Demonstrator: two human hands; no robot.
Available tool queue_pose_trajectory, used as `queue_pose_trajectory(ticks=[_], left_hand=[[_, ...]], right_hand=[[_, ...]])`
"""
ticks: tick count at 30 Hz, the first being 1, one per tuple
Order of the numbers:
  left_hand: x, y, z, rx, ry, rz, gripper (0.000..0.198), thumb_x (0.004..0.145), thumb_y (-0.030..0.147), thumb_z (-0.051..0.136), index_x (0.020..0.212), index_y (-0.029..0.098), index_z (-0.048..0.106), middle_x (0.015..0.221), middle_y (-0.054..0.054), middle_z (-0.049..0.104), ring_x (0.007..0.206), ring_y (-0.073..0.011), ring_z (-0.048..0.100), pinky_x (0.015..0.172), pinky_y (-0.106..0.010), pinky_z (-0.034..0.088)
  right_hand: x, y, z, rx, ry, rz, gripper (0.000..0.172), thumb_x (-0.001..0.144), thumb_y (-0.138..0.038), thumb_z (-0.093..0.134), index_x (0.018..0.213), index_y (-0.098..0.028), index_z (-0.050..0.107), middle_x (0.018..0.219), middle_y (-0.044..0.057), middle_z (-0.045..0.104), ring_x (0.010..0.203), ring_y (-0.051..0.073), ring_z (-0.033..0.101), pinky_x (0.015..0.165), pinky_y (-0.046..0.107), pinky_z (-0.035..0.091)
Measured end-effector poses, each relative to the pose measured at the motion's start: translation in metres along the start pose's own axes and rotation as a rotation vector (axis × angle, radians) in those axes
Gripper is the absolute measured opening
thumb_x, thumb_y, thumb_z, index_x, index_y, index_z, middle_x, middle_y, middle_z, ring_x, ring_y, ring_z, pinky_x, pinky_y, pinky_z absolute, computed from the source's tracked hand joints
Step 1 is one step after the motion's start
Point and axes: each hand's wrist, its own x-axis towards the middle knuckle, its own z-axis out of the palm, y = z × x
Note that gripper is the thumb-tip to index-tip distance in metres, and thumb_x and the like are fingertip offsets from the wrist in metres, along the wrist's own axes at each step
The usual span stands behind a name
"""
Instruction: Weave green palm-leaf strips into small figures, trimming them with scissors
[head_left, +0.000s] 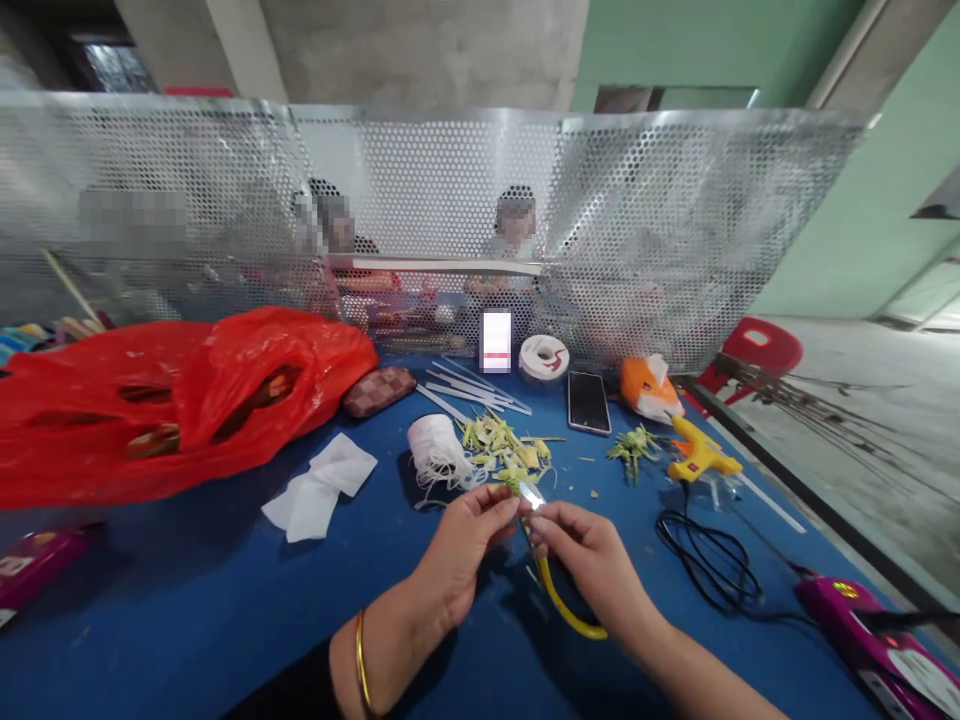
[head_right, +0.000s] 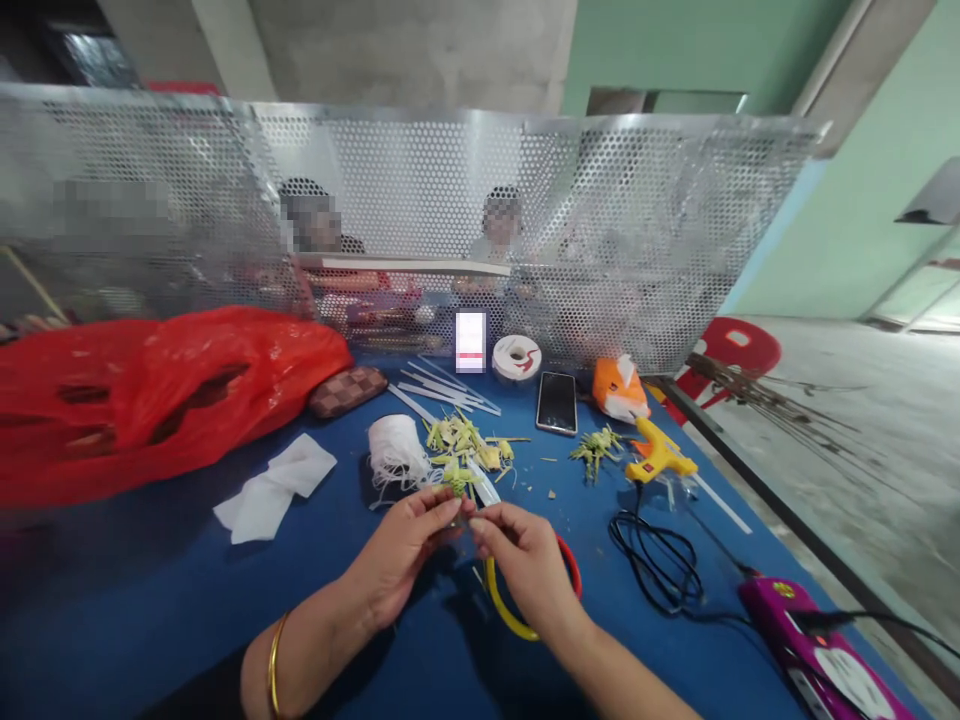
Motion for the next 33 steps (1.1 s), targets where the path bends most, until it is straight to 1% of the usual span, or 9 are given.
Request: queue_pose_trajectory(ticks=[3, 6, 9, 13, 17, 21, 25, 29, 33], left_hand=[[-0.001, -0.006, 0.002, -0.041, -0.092, 0.001, 0.029, 0.059, 0.030, 0.085, 0.073, 0.012, 0.066, 0.072, -0.003, 0.066, 0.064, -0.0103, 0.058, 0.060, -0.021, 0.045], [-0.001, -0.011, 0.004, -0.051, -0.097, -0.053, 0.033, 0.057, 0.032, 0.086, 0.071, 0.012, 0.066, 0.065, 0.000, 0.060, 0.056, -0.0086, 0.052, 0.054, -0.021, 0.042], [0.000, -0.014, 0.002, -0.071, -0.115, -0.069, 0.032, 0.057, 0.031, 0.086, 0.072, 0.011, 0.066, 0.065, 0.000, 0.059, 0.057, -0.0091, 0.053, 0.057, -0.022, 0.043], [0.000, -0.010, 0.002, -0.056, -0.139, -0.018, 0.032, 0.062, 0.026, 0.084, 0.085, 0.011, 0.068, 0.078, -0.004, 0.065, 0.068, -0.0110, 0.058, 0.072, -0.025, 0.046], [0.000, -0.007, 0.003, -0.021, -0.059, 0.042, 0.039, 0.060, 0.027, 0.085, 0.092, 0.014, 0.067, 0.085, -0.003, 0.067, 0.076, -0.0129, 0.060, 0.077, -0.027, 0.046], [0.002, -0.007, 0.001, 0.042, 0.048, 0.081, 0.030, 0.062, 0.035, 0.083, 0.077, 0.014, 0.069, 0.074, -0.001, 0.066, 0.072, -0.0121, 0.057, 0.074, -0.025, 0.045], [0.003, -0.005, 0.002, 0.172, 0.152, 0.146, 0.023, 0.060, 0.033, 0.082, 0.070, 0.015, 0.072, 0.066, 0.000, 0.067, 0.065, -0.0125, 0.056, 0.071, -0.025, 0.044], [0.000, 0.000, 0.003, 0.329, 0.207, 0.268, 0.019, 0.065, 0.034, 0.076, 0.068, 0.015, 0.075, 0.068, -0.002, 0.071, 0.068, -0.0162, 0.058, 0.070, -0.026, 0.045], [-0.001, 0.001, 0.001, 0.433, 0.219, 0.326, 0.019, 0.069, 0.035, 0.073, 0.068, 0.016, 0.075, 0.067, -0.002, 0.071, 0.067, -0.0172, 0.059, 0.067, -0.026, 0.046]], right_hand=[[-0.006, 0.004, 0.012, 0.041, -0.041, 0.004, 0.028, 0.073, -0.044, 0.074, 0.079, -0.017, 0.072, 0.071, 0.001, 0.065, 0.065, 0.015, 0.055, 0.061, 0.024, 0.045], [-0.010, 0.006, 0.014, 0.043, -0.044, -0.004, 0.027, 0.075, -0.043, 0.074, 0.073, -0.016, 0.072, 0.068, 0.001, 0.064, 0.065, 0.015, 0.056, 0.061, 0.024, 0.045], [-0.012, 0.002, 0.011, 0.085, -0.032, 0.023, 0.033, 0.075, -0.049, 0.072, 0.072, -0.016, 0.070, 0.066, 0.001, 0.063, 0.059, 0.014, 0.056, 0.057, 0.025, 0.046], [-0.012, -0.005, 0.005, 0.099, 0.007, 0.041, 0.038, 0.074, -0.052, 0.071, 0.065, -0.016, 0.066, 0.062, 0.001, 0.060, 0.055, 0.014, 0.055, 0.055, 0.025, 0.045], [-0.012, -0.007, 0.003, 0.075, 0.037, 0.050, 0.040, 0.073, -0.054, 0.072, 0.063, -0.016, 0.065, 0.060, 0.001, 0.059, 0.052, 0.014, 0.054, 0.053, 0.026, 0.043], [-0.011, -0.005, 0.003, 0.037, 0.031, 0.047, 0.041, 0.071, -0.056, 0.072, 0.063, -0.016, 0.065, 0.059, 0.002, 0.060, 0.051, 0.014, 0.054, 0.052, 0.026, 0.043], [-0.010, -0.004, 0.003, 0.027, 0.003, 0.064, 0.041, 0.071, -0.056, 0.072, 0.062, -0.016, 0.065, 0.058, 0.001, 0.060, 0.050, 0.014, 0.054, 0.051, 0.026, 0.043], [-0.011, -0.005, 0.003, 0.090, -0.034, 0.113, 0.043, 0.070, -0.058, 0.072, 0.065, -0.016, 0.068, 0.058, 0.001, 0.061, 0.050, 0.013, 0.054, 0.052, 0.025, 0.042], [-0.013, -0.003, 0.003, 0.235, -0.086, 0.210, 0.041, 0.075, -0.055, 0.070, 0.070, -0.015, 0.070, 0.061, 0.002, 0.063, 0.052, 0.011, 0.055, 0.055, 0.023, 0.042]])
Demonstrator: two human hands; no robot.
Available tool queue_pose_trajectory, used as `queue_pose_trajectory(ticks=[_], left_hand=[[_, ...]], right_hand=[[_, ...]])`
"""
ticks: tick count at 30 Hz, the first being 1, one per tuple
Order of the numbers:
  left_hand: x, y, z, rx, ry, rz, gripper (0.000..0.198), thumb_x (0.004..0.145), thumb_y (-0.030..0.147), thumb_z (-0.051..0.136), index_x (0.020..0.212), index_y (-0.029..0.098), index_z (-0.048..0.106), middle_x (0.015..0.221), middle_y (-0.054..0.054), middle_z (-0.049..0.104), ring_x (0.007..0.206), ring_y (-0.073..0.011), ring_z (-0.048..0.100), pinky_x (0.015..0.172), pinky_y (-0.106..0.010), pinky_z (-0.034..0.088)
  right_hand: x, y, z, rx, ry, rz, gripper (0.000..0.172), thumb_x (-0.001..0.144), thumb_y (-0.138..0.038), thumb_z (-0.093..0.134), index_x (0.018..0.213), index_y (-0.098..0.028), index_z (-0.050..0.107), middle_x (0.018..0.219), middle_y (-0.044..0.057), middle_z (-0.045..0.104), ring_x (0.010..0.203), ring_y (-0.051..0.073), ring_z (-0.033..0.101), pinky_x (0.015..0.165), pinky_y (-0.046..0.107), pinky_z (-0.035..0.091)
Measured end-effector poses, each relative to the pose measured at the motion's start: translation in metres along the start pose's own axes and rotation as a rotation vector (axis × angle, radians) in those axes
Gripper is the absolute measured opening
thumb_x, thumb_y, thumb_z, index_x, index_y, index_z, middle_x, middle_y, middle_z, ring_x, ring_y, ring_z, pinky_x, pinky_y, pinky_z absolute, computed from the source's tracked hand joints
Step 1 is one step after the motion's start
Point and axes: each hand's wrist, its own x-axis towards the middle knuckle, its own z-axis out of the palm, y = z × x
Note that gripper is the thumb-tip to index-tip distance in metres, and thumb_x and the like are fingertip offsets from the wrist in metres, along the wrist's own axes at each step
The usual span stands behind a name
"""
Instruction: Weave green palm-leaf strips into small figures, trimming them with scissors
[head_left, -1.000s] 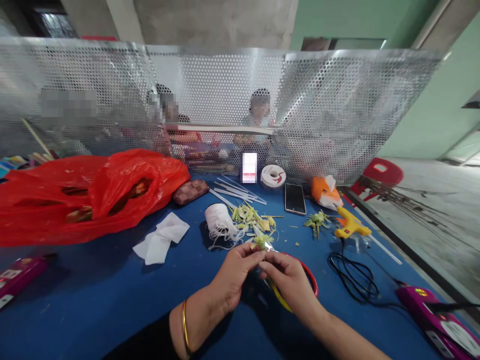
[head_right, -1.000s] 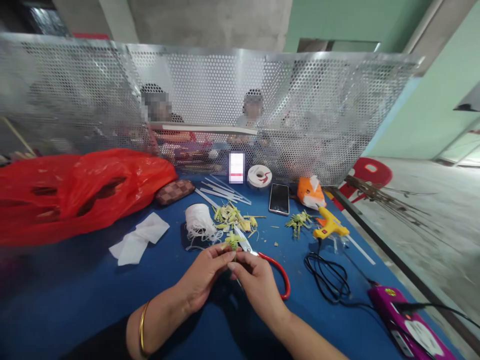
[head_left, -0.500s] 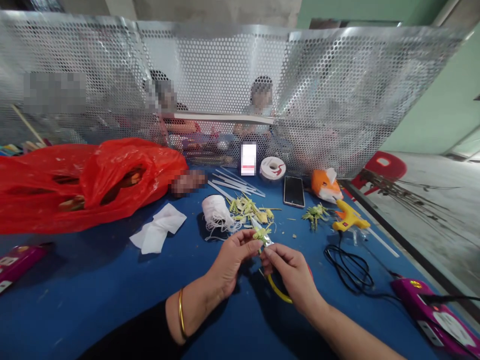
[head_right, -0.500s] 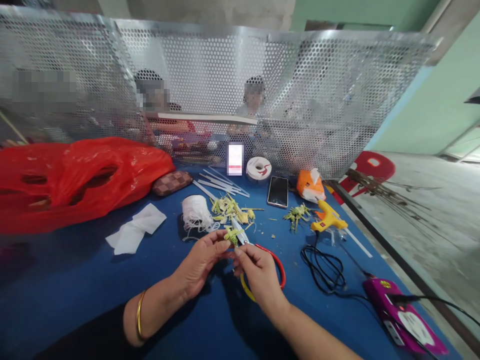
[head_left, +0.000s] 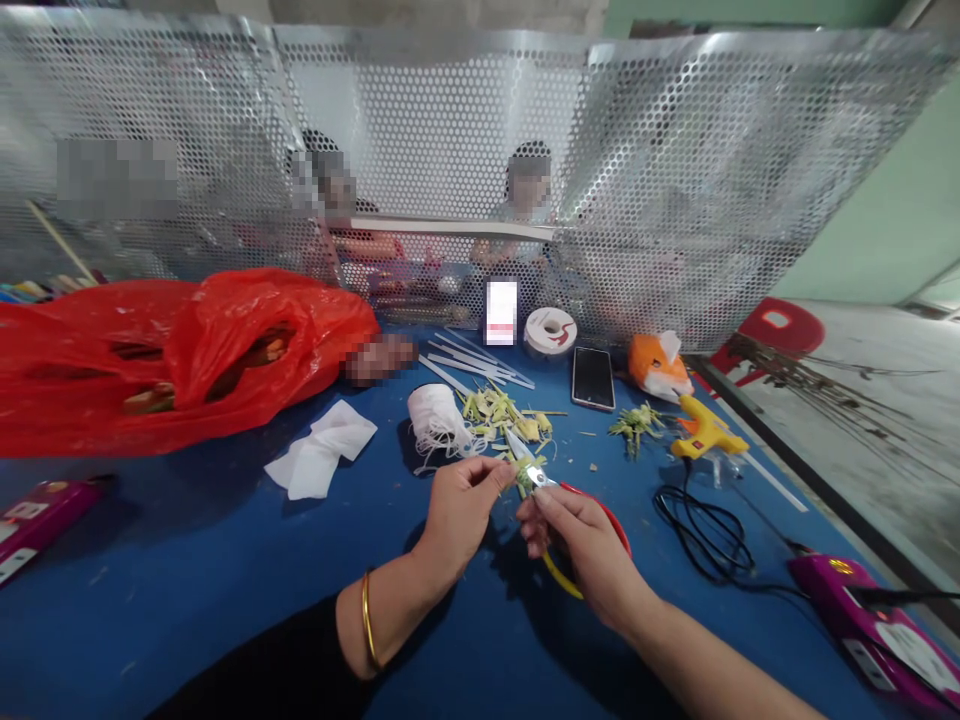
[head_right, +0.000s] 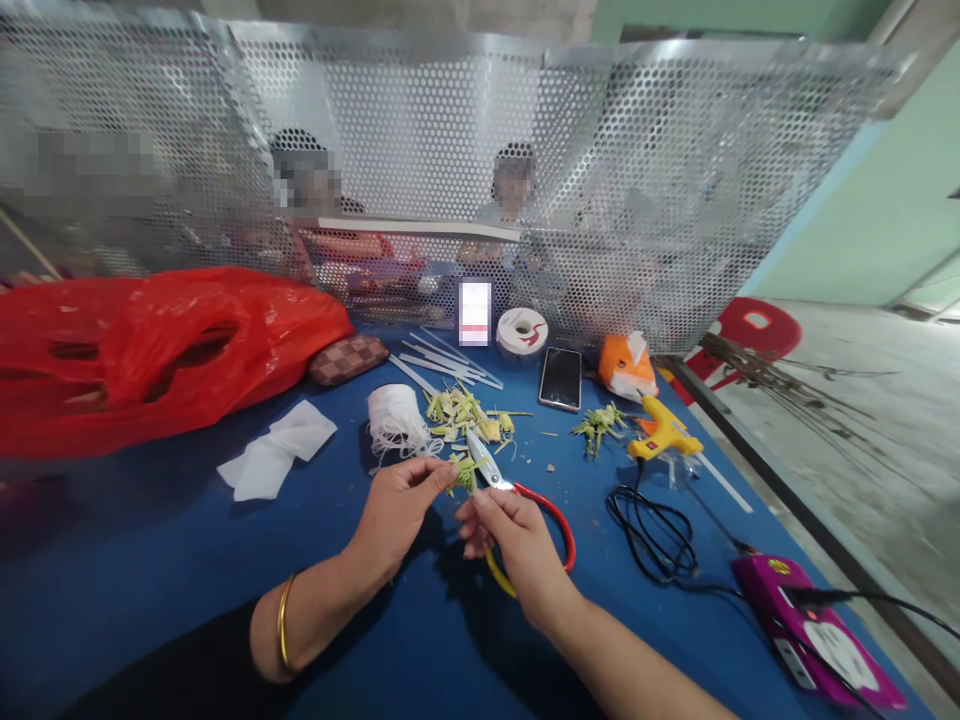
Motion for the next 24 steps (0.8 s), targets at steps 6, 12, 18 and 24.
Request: queue_pose_trajectory(ticks=[6, 12, 18, 24], left_hand=[[0.002, -0.004, 0.002, -0.167, -0.080, -0.028, 0.032, 0.068, 0.044, 0.076, 0.086, 0.016, 0.075, 0.083, -0.004, 0.074, 0.080, -0.0178, 0.063, 0.077, -0.027, 0.047], [0.001, -0.006, 0.003, -0.270, -0.068, -0.225, 0.052, 0.069, 0.062, 0.069, 0.089, 0.014, 0.073, 0.087, -0.010, 0.072, 0.084, -0.0197, 0.065, 0.074, -0.028, 0.048], [-0.002, -0.005, 0.004, -0.309, -0.140, -0.232, 0.035, 0.065, 0.046, 0.079, 0.080, 0.015, 0.073, 0.074, -0.004, 0.070, 0.074, -0.0150, 0.063, 0.076, -0.026, 0.046], [0.001, -0.004, 0.002, -0.284, -0.109, -0.232, 0.023, 0.064, 0.035, 0.080, 0.074, 0.015, 0.072, 0.068, -0.002, 0.069, 0.068, -0.0133, 0.060, 0.072, -0.026, 0.044]], right_hand=[[0.000, -0.003, -0.005, 0.016, 0.004, -0.032, 0.033, 0.075, -0.047, 0.073, 0.069, -0.015, 0.068, 0.061, 0.000, 0.060, 0.052, 0.010, 0.053, 0.055, 0.023, 0.042], [0.001, -0.008, -0.012, -0.318, 0.176, -0.287, 0.030, 0.078, -0.044, 0.069, 0.065, -0.017, 0.064, 0.058, -0.001, 0.055, 0.055, 0.013, 0.052, 0.055, 0.025, 0.040], [0.003, -0.004, -0.009, -0.364, 0.189, -0.262, 0.030, 0.079, -0.044, 0.066, 0.065, -0.018, 0.061, 0.057, -0.001, 0.053, 0.053, 0.014, 0.050, 0.054, 0.026, 0.040], [0.001, -0.004, -0.007, -0.312, 0.060, -0.204, 0.040, 0.080, -0.054, 0.063, 0.065, -0.017, 0.061, 0.056, 0.000, 0.055, 0.054, 0.013, 0.050, 0.056, 0.026, 0.040]])
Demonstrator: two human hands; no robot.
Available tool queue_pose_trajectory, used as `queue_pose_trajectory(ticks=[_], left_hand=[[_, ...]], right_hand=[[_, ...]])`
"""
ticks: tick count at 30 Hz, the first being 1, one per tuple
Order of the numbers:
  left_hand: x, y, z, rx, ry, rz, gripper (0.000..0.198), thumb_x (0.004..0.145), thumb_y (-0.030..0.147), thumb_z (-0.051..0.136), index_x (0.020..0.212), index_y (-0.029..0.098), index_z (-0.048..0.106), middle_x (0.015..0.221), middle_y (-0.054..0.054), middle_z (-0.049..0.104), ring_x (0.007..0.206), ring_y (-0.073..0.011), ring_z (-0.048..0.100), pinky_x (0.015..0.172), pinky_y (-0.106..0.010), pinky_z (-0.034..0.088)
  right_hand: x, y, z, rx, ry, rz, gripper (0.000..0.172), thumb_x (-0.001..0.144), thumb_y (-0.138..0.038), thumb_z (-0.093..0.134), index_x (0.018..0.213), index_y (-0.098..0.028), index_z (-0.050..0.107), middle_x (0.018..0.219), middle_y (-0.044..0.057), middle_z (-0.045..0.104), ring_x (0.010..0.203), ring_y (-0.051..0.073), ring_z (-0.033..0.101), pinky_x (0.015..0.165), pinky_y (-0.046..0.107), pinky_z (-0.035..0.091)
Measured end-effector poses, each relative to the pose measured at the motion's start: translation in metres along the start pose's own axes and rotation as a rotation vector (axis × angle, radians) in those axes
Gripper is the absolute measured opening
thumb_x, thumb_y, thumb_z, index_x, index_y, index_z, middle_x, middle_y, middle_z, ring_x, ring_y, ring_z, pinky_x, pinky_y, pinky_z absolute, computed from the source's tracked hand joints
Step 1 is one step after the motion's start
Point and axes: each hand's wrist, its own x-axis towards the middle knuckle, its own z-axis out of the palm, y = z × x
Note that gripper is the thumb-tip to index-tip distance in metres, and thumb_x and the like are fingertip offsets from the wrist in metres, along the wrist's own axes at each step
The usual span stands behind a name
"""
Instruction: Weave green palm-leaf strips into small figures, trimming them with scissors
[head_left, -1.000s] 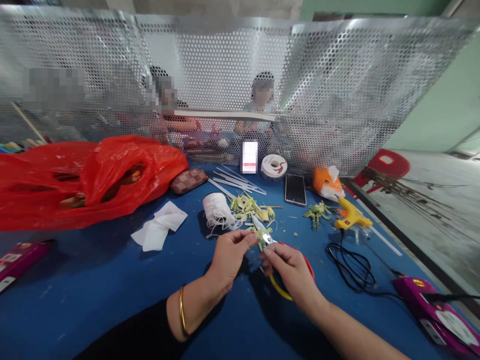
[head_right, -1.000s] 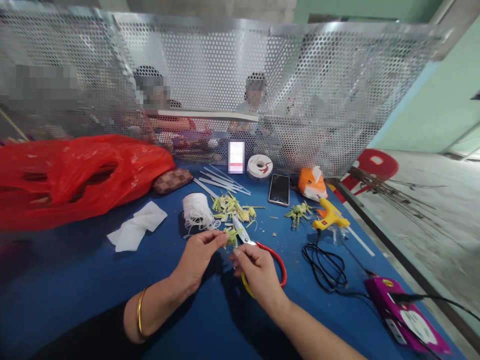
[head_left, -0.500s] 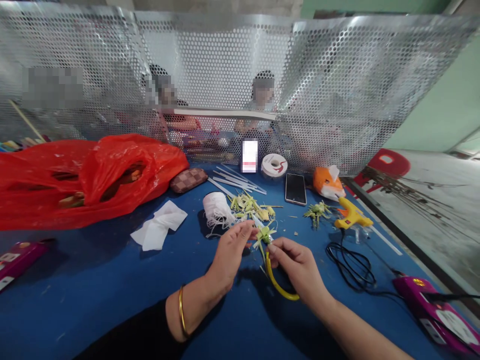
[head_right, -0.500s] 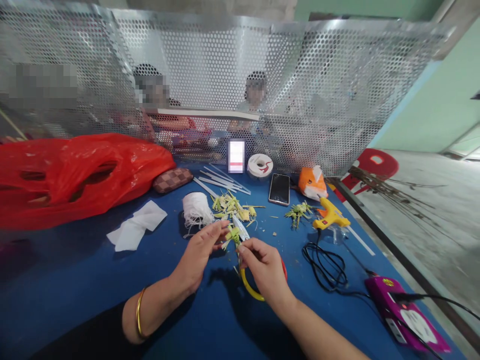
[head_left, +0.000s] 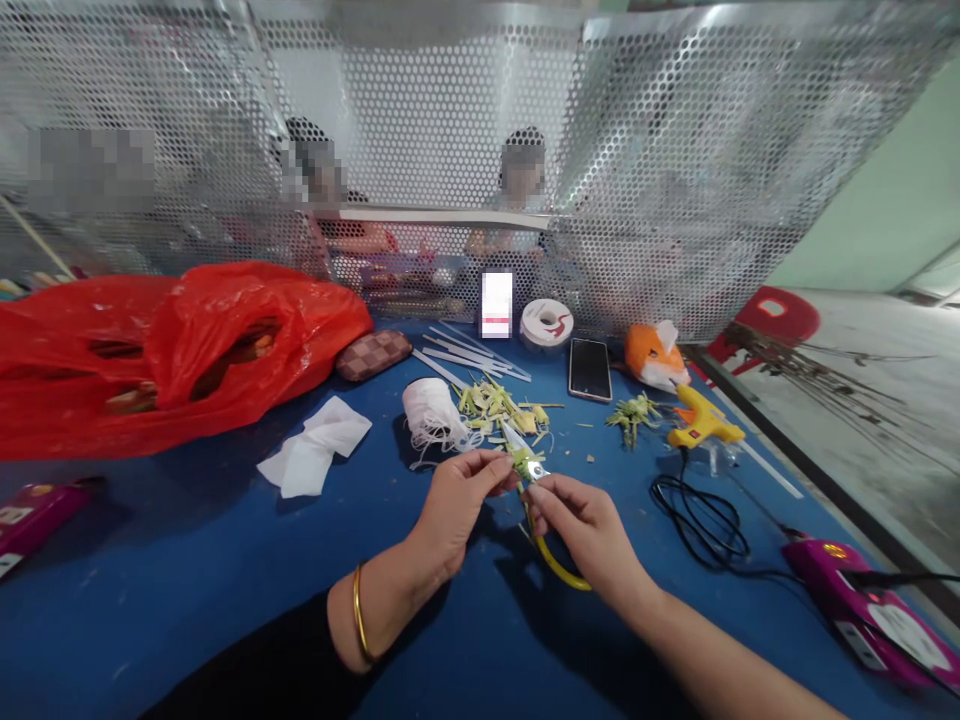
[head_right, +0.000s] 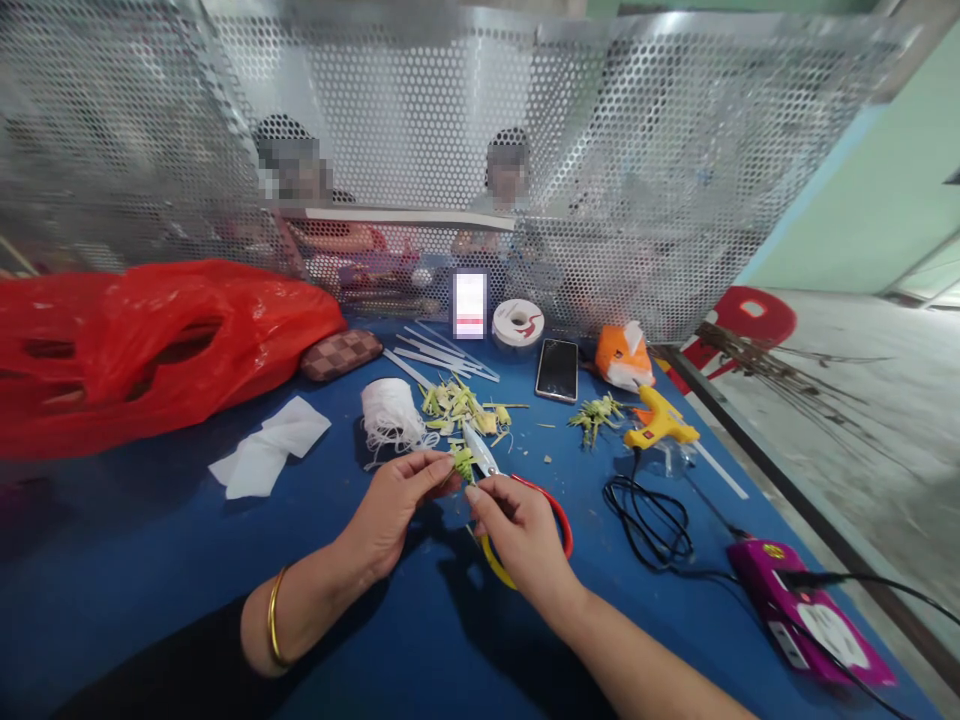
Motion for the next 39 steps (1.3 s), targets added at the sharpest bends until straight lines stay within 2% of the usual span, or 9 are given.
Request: queue_pose_trajectory(ticks=[5, 9, 14, 17, 21, 31, 35, 39], left_hand=[[0.002, 0.000, -0.002, 0.016, 0.015, 0.014, 0.023, 0.065, 0.036, 0.079, 0.071, 0.015, 0.072, 0.066, -0.002, 0.067, 0.067, -0.0133, 0.059, 0.074, -0.027, 0.044], [0.003, -0.001, -0.002, 0.012, 0.033, -0.004, 0.024, 0.065, 0.037, 0.079, 0.071, 0.016, 0.071, 0.066, -0.001, 0.066, 0.068, -0.0137, 0.059, 0.073, -0.027, 0.044], [0.002, 0.000, -0.002, 0.024, -0.053, -0.039, 0.031, 0.066, 0.043, 0.079, 0.078, 0.015, 0.071, 0.071, -0.002, 0.066, 0.070, -0.0138, 0.060, 0.071, -0.027, 0.044], [0.002, -0.001, -0.002, 0.021, -0.085, -0.058, 0.030, 0.062, 0.035, 0.083, 0.078, 0.014, 0.071, 0.075, -0.002, 0.067, 0.069, -0.0122, 0.058, 0.071, -0.025, 0.044], [0.002, -0.003, 0.000, -0.007, -0.072, -0.058, 0.026, 0.061, 0.033, 0.083, 0.074, 0.013, 0.071, 0.072, -0.001, 0.066, 0.068, -0.0116, 0.057, 0.070, -0.024, 0.042], [0.003, -0.016, 0.002, -0.064, -0.034, -0.078, 0.027, 0.059, 0.032, 0.083, 0.066, 0.013, 0.065, 0.059, 0.003, 0.057, 0.054, -0.0062, 0.044, 0.055, -0.021, 0.033], [0.004, -0.016, 0.001, -0.064, -0.040, -0.104, 0.027, 0.060, 0.032, 0.083, 0.066, 0.013, 0.065, 0.060, 0.002, 0.059, 0.056, -0.0071, 0.047, 0.056, -0.021, 0.035], [0.003, -0.009, 0.000, -0.110, -0.092, -0.160, 0.030, 0.060, 0.035, 0.083, 0.072, 0.013, 0.067, 0.071, -0.003, 0.067, 0.065, -0.0125, 0.058, 0.064, -0.024, 0.043]], right_hand=[[-0.001, -0.003, 0.000, 0.169, 0.002, 0.130, 0.047, 0.076, -0.062, 0.064, 0.070, -0.015, 0.066, 0.062, 0.002, 0.060, 0.054, 0.013, 0.054, 0.055, 0.025, 0.042], [-0.001, -0.003, 0.000, 0.193, -0.029, 0.169, 0.038, 0.070, -0.051, 0.075, 0.065, -0.015, 0.065, 0.055, -0.001, 0.058, 0.049, 0.010, 0.050, 0.051, 0.022, 0.038], [-0.002, -0.002, 0.002, 0.235, -0.032, 0.216, 0.032, 0.069, -0.044, 0.076, 0.064, -0.015, 0.063, 0.058, -0.002, 0.059, 0.048, 0.008, 0.049, 0.050, 0.021, 0.036], [-0.002, 0.000, 0.003, 0.188, -0.045, 0.199, 0.031, 0.070, -0.044, 0.074, 0.065, -0.016, 0.063, 0.057, -0.002, 0.058, 0.048, 0.009, 0.049, 0.049, 0.022, 0.036], [-0.002, 0.006, 0.004, 0.089, -0.061, 0.126, 0.028, 0.075, -0.041, 0.068, 0.063, -0.016, 0.062, 0.058, -0.002, 0.055, 0.049, 0.010, 0.049, 0.049, 0.023, 0.038], [-0.008, 0.020, 0.012, -0.156, -0.102, -0.053, 0.032, 0.087, -0.030, 0.053, 0.057, -0.019, 0.049, 0.057, -0.003, 0.047, 0.052, 0.010, 0.045, 0.050, 0.023, 0.034], [-0.009, 0.019, 0.012, -0.166, -0.093, -0.082, 0.034, 0.087, -0.029, 0.054, 0.055, -0.019, 0.048, 0.056, -0.003, 0.046, 0.052, 0.010, 0.044, 0.049, 0.023, 0.033], [-0.008, 0.016, 0.009, -0.030, -0.082, 0.021, 0.028, 0.084, -0.035, 0.057, 0.063, -0.017, 0.058, 0.058, -0.002, 0.050, 0.049, 0.010, 0.045, 0.046, 0.022, 0.033]])
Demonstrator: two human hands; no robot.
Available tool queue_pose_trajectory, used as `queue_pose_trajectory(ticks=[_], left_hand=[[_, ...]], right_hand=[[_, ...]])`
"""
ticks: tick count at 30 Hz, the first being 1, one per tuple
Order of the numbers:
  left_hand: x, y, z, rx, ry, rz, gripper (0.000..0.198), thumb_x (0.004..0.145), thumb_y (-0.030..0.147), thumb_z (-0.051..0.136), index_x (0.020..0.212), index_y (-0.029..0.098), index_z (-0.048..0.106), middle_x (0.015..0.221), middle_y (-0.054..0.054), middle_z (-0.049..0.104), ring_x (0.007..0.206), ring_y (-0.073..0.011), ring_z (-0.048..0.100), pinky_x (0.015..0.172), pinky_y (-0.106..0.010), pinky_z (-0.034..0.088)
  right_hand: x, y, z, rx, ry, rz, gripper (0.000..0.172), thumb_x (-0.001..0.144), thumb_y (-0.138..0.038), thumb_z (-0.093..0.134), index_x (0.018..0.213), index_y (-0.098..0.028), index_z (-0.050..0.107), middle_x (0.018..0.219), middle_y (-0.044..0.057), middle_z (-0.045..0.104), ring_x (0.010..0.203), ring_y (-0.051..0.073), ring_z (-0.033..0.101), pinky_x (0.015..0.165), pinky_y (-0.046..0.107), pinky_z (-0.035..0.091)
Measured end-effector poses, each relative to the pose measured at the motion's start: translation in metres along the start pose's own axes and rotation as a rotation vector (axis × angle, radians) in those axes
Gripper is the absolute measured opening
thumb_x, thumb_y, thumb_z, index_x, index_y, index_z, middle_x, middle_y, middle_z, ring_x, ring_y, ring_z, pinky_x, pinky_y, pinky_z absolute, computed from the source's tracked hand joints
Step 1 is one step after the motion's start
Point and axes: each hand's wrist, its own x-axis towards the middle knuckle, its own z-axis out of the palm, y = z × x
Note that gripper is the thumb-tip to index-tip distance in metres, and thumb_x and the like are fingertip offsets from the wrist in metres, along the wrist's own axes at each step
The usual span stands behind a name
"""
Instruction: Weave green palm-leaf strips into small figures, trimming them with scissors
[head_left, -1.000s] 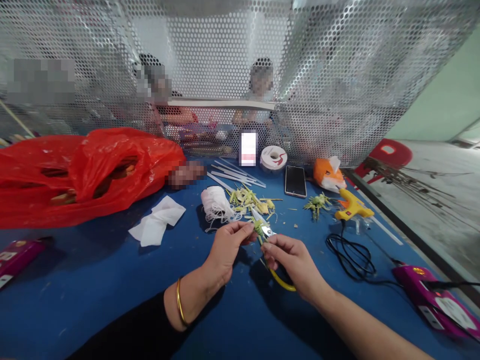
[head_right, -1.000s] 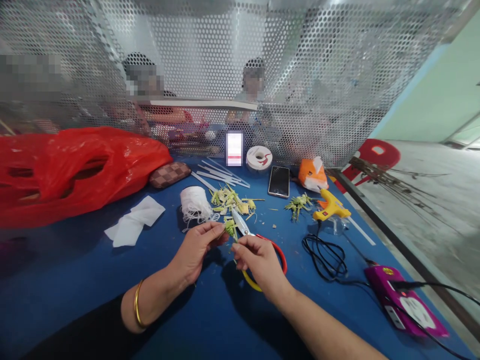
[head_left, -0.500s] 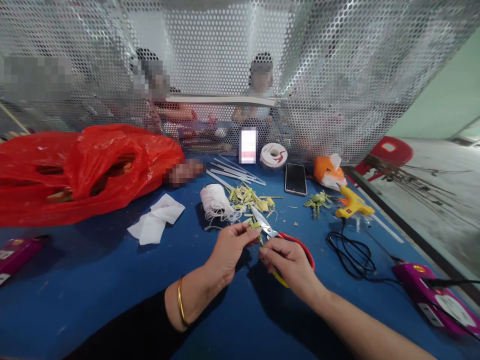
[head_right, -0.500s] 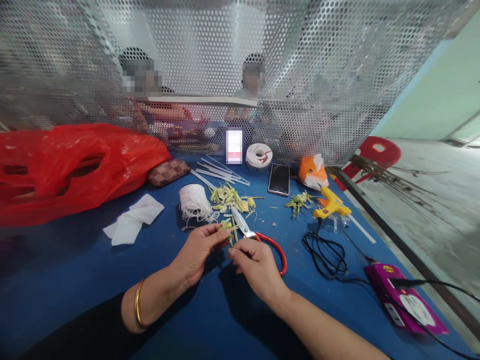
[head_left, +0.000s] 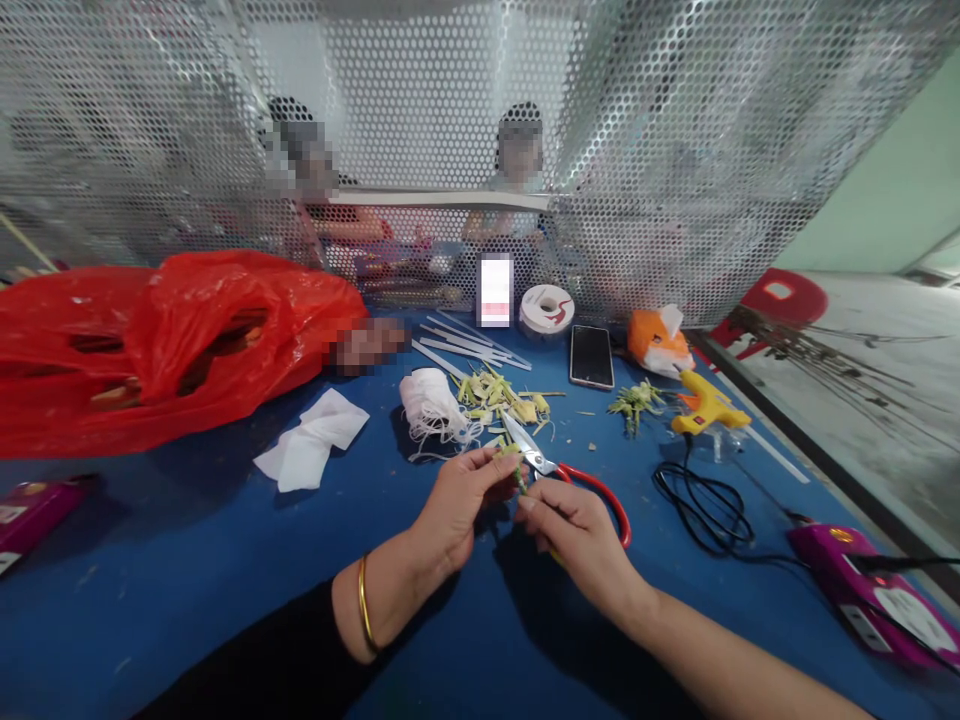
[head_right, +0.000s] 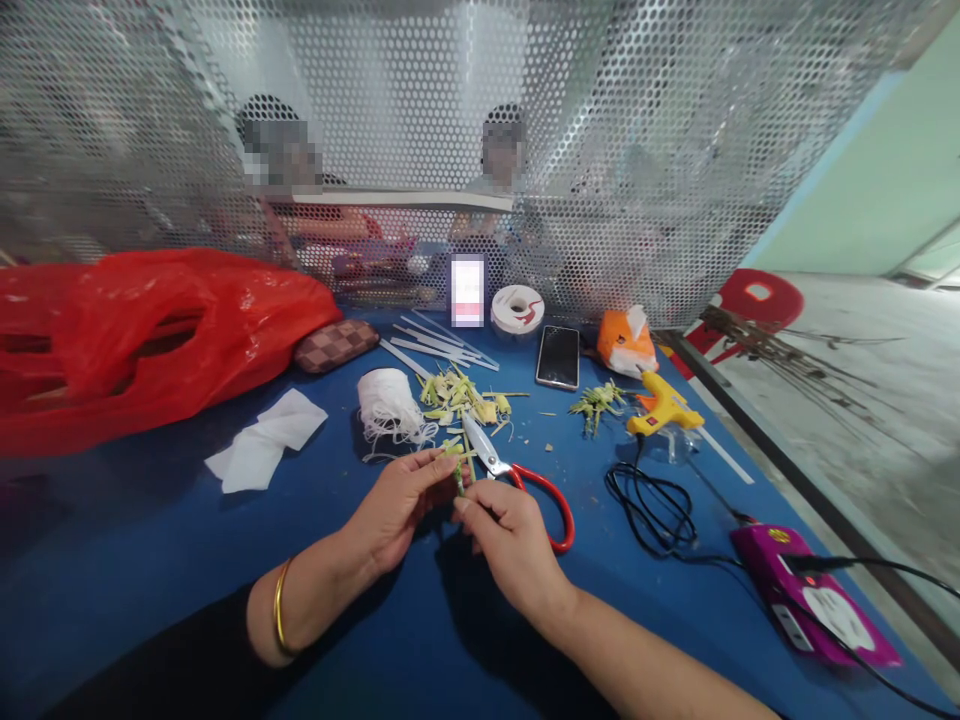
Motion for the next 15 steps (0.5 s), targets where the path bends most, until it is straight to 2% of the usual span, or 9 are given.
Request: queue_pose_trajectory(ticks=[4, 7, 10, 15], left_hand=[[-0.0024, 0.0033, 0.0013, -0.016, -0.025, -0.005, 0.031, 0.058, 0.034, 0.084, 0.073, 0.012, 0.067, 0.073, -0.004, 0.068, 0.066, -0.0134, 0.060, 0.067, -0.025, 0.045], [-0.0027, -0.0009, 0.0034, -0.031, 0.015, 0.019, 0.031, 0.056, 0.032, 0.085, 0.068, 0.013, 0.065, 0.066, -0.002, 0.066, 0.061, -0.0110, 0.058, 0.064, -0.023, 0.044], [-0.0019, -0.0053, 0.0052, -0.024, 0.043, 0.019, 0.029, 0.056, 0.030, 0.085, 0.066, 0.013, 0.064, 0.065, -0.002, 0.066, 0.060, -0.0099, 0.058, 0.063, -0.022, 0.043], [-0.0012, -0.0006, 0.0046, -0.049, 0.097, 0.030, 0.027, 0.054, 0.027, 0.085, 0.068, 0.012, 0.067, 0.065, -0.002, 0.067, 0.061, -0.0099, 0.059, 0.066, -0.021, 0.045]], right_hand=[[0.0006, -0.0019, -0.0011, 0.030, -0.015, 0.054, 0.027, 0.084, -0.035, 0.056, 0.065, -0.017, 0.059, 0.058, -0.002, 0.050, 0.048, 0.010, 0.044, 0.046, 0.023, 0.032], [-0.0023, -0.0027, 0.0025, -0.163, -0.006, -0.121, 0.032, 0.088, -0.029, 0.051, 0.058, -0.019, 0.045, 0.058, -0.003, 0.043, 0.054, 0.011, 0.041, 0.051, 0.024, 0.031], [-0.0055, -0.0038, 0.0055, -0.335, -0.005, -0.325, 0.033, 0.090, -0.021, 0.047, 0.060, -0.020, 0.034, 0.063, -0.002, 0.042, 0.061, 0.012, 0.040, 0.058, 0.025, 0.032], [-0.0030, -0.0061, -0.0013, -0.468, -0.005, -0.358, 0.032, 0.091, -0.017, 0.045, 0.062, -0.021, 0.033, 0.063, -0.002, 0.042, 0.060, 0.012, 0.040, 0.057, 0.025, 0.031]])
